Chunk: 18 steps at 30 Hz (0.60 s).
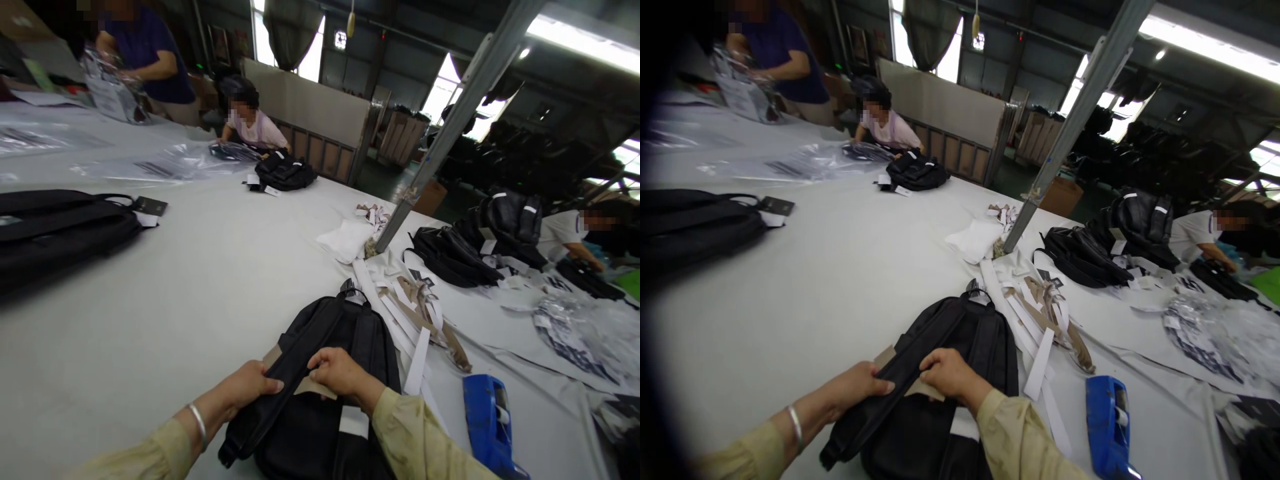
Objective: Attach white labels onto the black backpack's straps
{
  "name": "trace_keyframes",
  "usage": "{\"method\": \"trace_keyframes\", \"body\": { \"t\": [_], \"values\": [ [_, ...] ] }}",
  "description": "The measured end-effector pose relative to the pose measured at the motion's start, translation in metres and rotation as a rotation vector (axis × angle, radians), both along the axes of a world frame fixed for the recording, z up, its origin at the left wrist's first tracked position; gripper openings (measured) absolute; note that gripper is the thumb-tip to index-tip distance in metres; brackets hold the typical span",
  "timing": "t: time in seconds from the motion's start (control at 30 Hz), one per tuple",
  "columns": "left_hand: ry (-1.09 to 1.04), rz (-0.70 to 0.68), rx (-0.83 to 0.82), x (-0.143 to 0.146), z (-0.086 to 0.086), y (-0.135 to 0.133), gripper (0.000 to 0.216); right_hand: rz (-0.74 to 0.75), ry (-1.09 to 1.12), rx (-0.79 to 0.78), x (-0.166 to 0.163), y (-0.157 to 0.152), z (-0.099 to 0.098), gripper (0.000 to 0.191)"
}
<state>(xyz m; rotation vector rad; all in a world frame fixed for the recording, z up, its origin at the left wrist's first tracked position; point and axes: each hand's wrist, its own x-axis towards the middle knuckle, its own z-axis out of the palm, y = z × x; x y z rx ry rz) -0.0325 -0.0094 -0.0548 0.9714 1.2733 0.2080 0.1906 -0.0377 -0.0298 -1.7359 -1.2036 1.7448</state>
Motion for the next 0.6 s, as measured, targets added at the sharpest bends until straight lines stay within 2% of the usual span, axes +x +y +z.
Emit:
{"method": "trace_keyframes", "body": {
  "t": [0.13,0.27,0.37,0.47,0.57,0.6],
  "values": [
    [0.021,-0.06,0.143,0.004,-0.003,-0.004,0.018,0.186,0.171,0.042,-0.014,0.031,0.005,0.022],
    [-0.019,-0.16,0.313,-0.005,0.003,-0.002,0.025,0.376,0.362,-0.019,-0.025,0.053,-0.003,0.032],
    [-0.049,-0.278,0.452,-0.01,0.009,0.0,0.027,0.331,0.187,-0.003,-0.033,0.062,-0.012,0.015],
    [0.013,-0.257,0.513,-0.006,0.01,-0.002,0.028,0.384,-0.04,0.083,-0.042,0.068,-0.014,0.011],
    [0.107,-0.194,0.51,0.0,0.005,-0.006,0.038,0.495,-0.233,0.311,-0.046,0.072,-0.009,0.006],
    [0.133,-0.18,0.505,0.001,0.003,-0.006,0.038,0.531,-0.299,0.397,-0.046,0.073,-0.006,0.011]
  ]
}}
